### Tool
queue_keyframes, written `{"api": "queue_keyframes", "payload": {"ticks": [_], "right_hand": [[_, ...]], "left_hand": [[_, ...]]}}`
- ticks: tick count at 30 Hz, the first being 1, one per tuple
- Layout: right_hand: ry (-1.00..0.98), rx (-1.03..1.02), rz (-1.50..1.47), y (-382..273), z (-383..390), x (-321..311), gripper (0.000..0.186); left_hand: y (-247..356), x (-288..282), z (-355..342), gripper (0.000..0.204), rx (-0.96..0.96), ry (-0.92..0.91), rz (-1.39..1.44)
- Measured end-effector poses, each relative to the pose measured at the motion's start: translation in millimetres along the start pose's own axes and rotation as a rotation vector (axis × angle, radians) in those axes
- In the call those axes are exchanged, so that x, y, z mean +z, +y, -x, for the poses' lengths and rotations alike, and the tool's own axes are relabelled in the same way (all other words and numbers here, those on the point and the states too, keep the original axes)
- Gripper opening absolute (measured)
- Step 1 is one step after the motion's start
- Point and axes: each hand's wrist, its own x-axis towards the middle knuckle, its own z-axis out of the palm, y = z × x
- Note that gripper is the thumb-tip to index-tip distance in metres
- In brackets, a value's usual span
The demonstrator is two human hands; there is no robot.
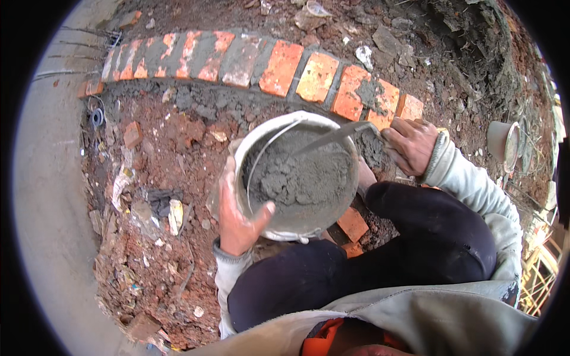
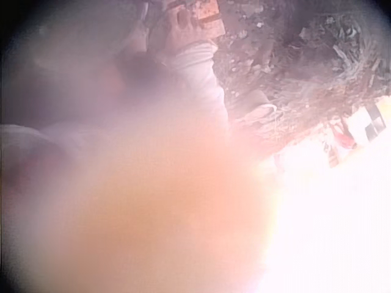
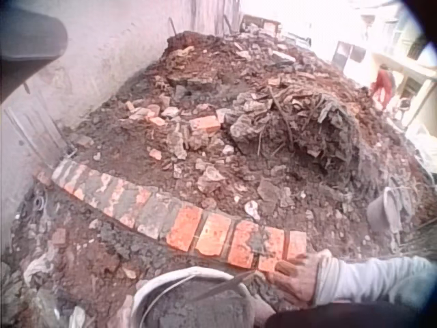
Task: The person is laying red bricks in a straight line on the ground. They use a trowel to scoop mortar from a bucket and apply it between the bricks, then tap them into place.
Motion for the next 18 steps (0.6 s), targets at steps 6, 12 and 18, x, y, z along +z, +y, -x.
{"api": "queue_keyframes", "payload": {"ticks": [6,12,18], "right_hand": [[-0.181,-0.142,-0.033,-54.6,-23.1,62.3,0.032],[-0.127,-0.279,-0.361,-54.0,-10.6,50.2,0.034],[-0.418,-0.114,0.14,-31.5,-53.3,17.7,0.035]], "left_hand": [[-5.1,26.9,-0.1,0.077,-0.204,0.296,0.433],[-2.3,33.0,-1.6,0.073,-0.148,0.307,0.515],[-4.0,26.3,8.3,0.075,-0.155,0.274,0.45]]}}
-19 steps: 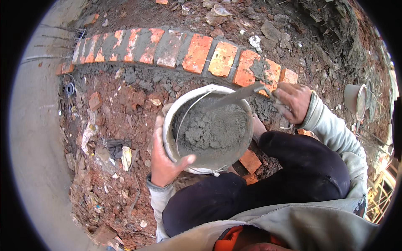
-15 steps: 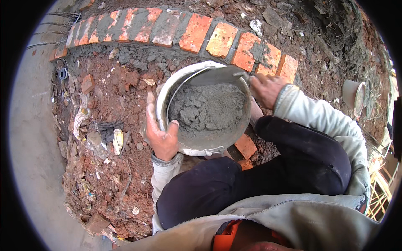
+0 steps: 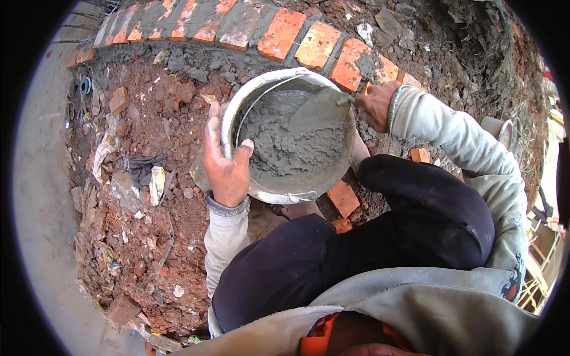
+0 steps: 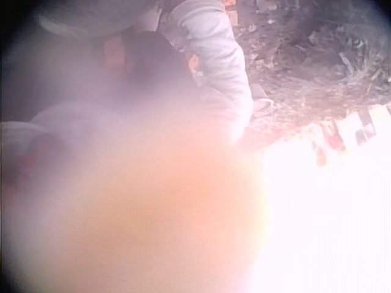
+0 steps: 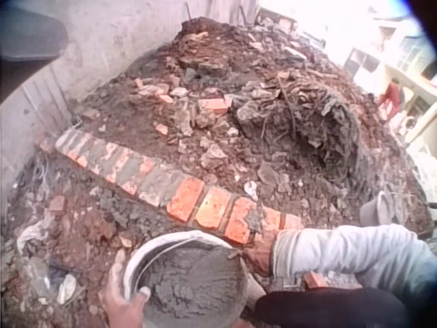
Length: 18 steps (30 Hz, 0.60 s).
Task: The person is laying red bricks in a straight line on the ground. They use a trowel to scoop mortar from a bucket and apply it between the bricks, then tap them into place.
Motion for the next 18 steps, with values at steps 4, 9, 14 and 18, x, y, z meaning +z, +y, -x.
{"api": "queue_keyframes", "payload": {"ticks": [4,9,14,18], "right_hand": [[0.384,0.031,0.007,2.7,-0.6,31.1,0.033],[0.113,-0.181,-0.264,-16.2,0.0,69.1,0.032],[-0.051,-0.384,-0.761,-20.0,2.3,60.6,0.022],[-0.219,-0.443,-1.095,-5.1,8.2,40.3,0.019]], "left_hand": [[-4.8,0.2,-0.1,0.073,-0.007,0.019,0.098],[-12.9,5.8,-7.6,0.069,-0.014,0.091,0.174],[-12.6,4.3,-3.2,0.065,-0.038,0.087,0.187],[-3.9,-7.4,-22.5,0.047,0.031,-0.013,0.025]]}}
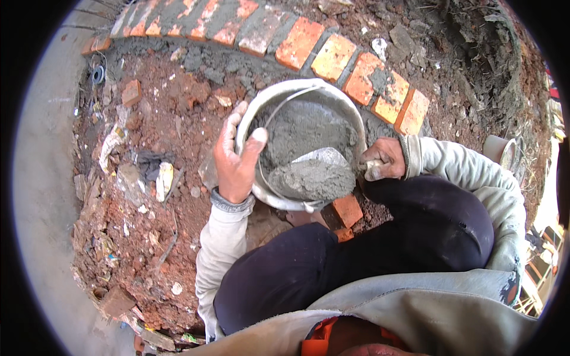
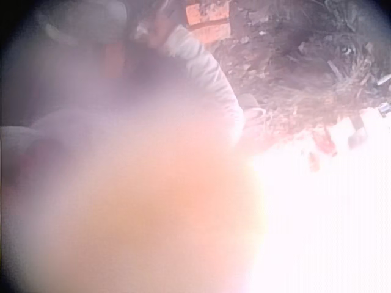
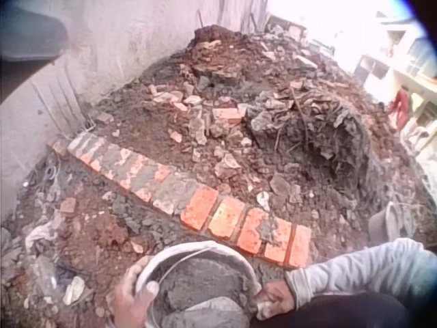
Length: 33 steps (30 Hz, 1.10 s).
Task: The person is laying red bricks in a straight line on the ground. They use a trowel to scoop mortar from a bucket and apply it between the bricks, then tap them into place.
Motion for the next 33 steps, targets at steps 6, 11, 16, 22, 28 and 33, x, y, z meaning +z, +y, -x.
{"api": "queue_keyframes", "payload": {"ticks": [6,11,16,22,28,33], "right_hand": [[0.063,0.07,0.134,-5.6,55.2,-67.6,0.012],[0.243,0.303,-0.15,13.0,99.6,-114.9,0.014],[0.334,0.18,-0.251,40.7,100.0,-162.6,0.029],[0.376,0.174,0.134,39.4,61.4,-238.4,0.016],[0.686,0.011,1.368,32.4,-0.6,-279.3,0.025],[0.798,-0.038,1.443,42.5,-2.3,-243.0,0.038]], "left_hand": [[-28.0,7.5,-139.8,0.027,0.072,-0.426,-0.563],[-90.5,71.7,-208.8,0.026,0.446,-0.588,-1.006],[-108.6,104.2,-218.0,0.022,0.537,-0.738,-1.039],[-88.3,78.0,-194.4,0.018,0.493,-0.885,-1.033],[-98.4,61.5,-165.3,0.032,0.172,-0.826,-0.959],[-112.1,75.5,-168.8,0.03,0.187,-0.646,-0.93]]}}
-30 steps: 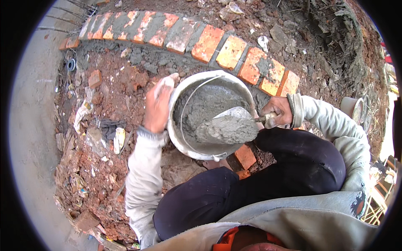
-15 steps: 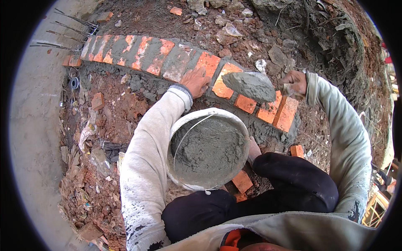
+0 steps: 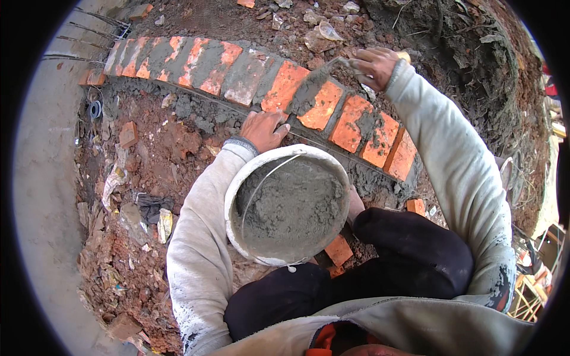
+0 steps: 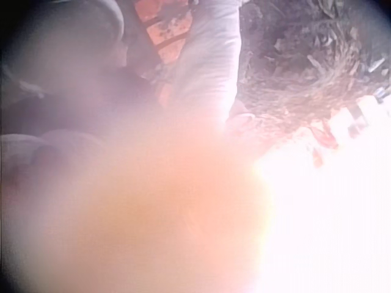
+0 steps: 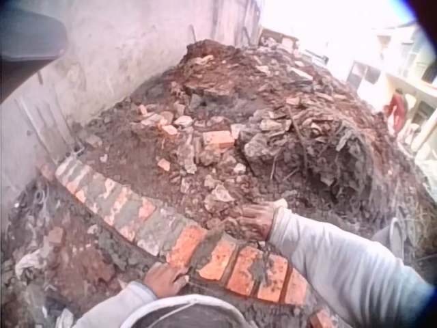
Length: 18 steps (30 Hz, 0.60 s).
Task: The person is laying red bricks in a straight line on the ground. They use a trowel to scoop mortar from a bucket and apply it between the bricks, then tap them into place.
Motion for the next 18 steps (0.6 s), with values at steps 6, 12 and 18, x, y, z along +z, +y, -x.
{"api": "queue_keyframes", "payload": {"ticks": [6,12,18], "right_hand": [[-0.019,0.467,-0.119,-41.4,66.7,8.1,0.037],[-0.059,0.126,0.102,-39.5,56.2,25.2,0.032],[-0.127,0.057,0.157,-40.2,39.9,8.1,0.035]], "left_hand": [[-2.9,5.5,-9.8,0.028,-0.043,0.116,0.156],[0.5,8.7,-9.7,0.038,0.048,0.075,0.016],[-0.5,5.9,-5.8,0.031,0.096,0.11,-0.026]]}}
